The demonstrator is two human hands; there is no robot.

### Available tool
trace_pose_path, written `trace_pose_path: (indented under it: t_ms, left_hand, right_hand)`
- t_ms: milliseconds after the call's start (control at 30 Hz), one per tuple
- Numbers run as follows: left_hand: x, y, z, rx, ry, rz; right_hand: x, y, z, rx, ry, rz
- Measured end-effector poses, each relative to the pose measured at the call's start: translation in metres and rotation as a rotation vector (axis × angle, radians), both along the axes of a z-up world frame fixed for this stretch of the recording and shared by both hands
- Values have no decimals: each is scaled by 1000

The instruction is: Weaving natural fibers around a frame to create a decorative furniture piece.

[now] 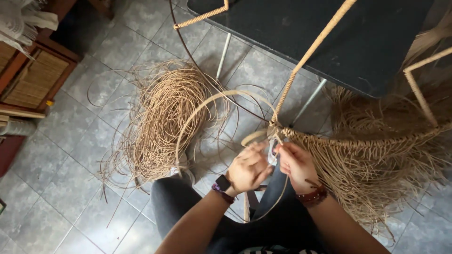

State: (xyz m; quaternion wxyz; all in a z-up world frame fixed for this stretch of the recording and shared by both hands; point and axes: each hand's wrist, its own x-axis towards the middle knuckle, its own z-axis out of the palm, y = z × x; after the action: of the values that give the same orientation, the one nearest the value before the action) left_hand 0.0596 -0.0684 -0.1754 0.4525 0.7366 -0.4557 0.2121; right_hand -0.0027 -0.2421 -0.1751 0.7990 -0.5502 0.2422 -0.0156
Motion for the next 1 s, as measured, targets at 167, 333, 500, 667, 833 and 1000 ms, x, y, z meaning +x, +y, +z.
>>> trace_pose_path:
  t_ms: [167,333,500,667,833,1000]
  left_hand:
    - [-24,54,-18,343,1260,-229]
    - [-3,53,12,633,1177,-290]
    - [18,-8,-44,223,662,-106]
    - [-2,15,-123,1261,655,-14]
    - [18,-16,-36,826,549,-1]
    - [-1,-9,-65,698,659,-92]
  right_hand:
    - [-3,11,16,-160,6,-59]
    - [-2,25,8,-215,17,-67]
    - [-2,16,7,-245,-40,-30]
    - [0,2,12,-344,-99,11]
    - [1,7,0,-330,-119,9]
    - [1,9,6,-274,-84,-48]
